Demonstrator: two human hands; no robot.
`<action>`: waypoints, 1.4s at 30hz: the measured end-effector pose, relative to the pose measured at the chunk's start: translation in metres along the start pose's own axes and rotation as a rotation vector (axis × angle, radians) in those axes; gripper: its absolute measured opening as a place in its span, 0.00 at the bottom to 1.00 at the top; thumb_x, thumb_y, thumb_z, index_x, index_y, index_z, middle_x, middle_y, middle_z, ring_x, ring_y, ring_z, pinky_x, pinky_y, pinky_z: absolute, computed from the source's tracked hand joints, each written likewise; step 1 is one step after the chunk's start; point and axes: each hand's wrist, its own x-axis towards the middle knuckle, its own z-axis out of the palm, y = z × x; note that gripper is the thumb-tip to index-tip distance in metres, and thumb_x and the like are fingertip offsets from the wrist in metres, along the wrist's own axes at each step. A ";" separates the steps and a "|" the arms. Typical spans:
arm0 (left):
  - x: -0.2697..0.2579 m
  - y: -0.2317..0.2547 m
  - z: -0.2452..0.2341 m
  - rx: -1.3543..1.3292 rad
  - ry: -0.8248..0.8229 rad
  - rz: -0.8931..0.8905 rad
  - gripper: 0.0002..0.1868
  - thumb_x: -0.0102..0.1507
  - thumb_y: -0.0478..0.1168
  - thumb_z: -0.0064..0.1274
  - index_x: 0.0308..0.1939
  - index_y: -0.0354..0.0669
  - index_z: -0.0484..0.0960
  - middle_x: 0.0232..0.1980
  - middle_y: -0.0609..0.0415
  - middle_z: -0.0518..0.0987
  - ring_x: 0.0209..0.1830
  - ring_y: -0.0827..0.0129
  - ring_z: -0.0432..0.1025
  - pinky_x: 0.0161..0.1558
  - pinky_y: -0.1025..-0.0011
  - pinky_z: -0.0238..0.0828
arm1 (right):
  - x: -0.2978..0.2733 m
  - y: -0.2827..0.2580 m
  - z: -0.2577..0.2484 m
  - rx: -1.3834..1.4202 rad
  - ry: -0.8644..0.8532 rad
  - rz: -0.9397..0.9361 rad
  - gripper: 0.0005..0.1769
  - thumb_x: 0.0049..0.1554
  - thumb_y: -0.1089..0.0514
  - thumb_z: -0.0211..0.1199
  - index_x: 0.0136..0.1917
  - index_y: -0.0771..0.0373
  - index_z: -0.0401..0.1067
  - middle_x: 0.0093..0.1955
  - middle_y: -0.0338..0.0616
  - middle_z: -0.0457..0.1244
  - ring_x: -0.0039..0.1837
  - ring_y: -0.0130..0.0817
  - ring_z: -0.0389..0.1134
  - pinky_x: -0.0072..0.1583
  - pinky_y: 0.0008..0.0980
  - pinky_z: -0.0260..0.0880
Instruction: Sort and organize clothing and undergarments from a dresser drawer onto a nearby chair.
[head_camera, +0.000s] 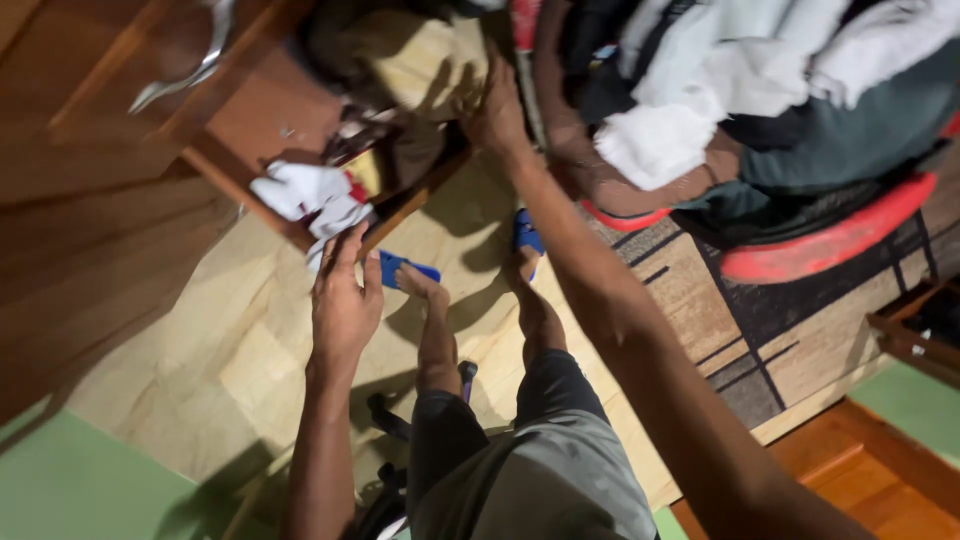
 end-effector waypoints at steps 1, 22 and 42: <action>-0.007 -0.012 -0.008 0.017 0.011 -0.003 0.21 0.71 0.38 0.48 0.68 0.37 0.74 0.65 0.39 0.75 0.64 0.42 0.70 0.62 0.54 0.68 | 0.005 -0.002 0.014 -0.128 -0.018 -0.063 0.49 0.58 0.54 0.74 0.80 0.68 0.47 0.73 0.64 0.55 0.70 0.64 0.56 0.67 0.52 0.64; -0.009 -0.111 -0.074 -0.059 0.083 0.022 0.23 0.70 0.38 0.48 0.68 0.36 0.70 0.65 0.36 0.74 0.61 0.42 0.71 0.60 0.54 0.70 | 0.061 -0.065 0.072 -0.585 -0.264 0.156 0.62 0.47 0.39 0.78 0.76 0.76 0.48 0.70 0.72 0.52 0.69 0.66 0.57 0.66 0.63 0.58; 0.042 -0.100 -0.051 -0.214 -0.090 -0.351 0.20 0.68 0.47 0.57 0.35 0.30 0.78 0.37 0.34 0.82 0.38 0.47 0.80 0.42 0.55 0.77 | 0.072 -0.187 0.033 -0.012 -0.971 0.156 0.37 0.60 0.45 0.74 0.69 0.74 0.65 0.62 0.63 0.65 0.60 0.51 0.68 0.63 0.51 0.70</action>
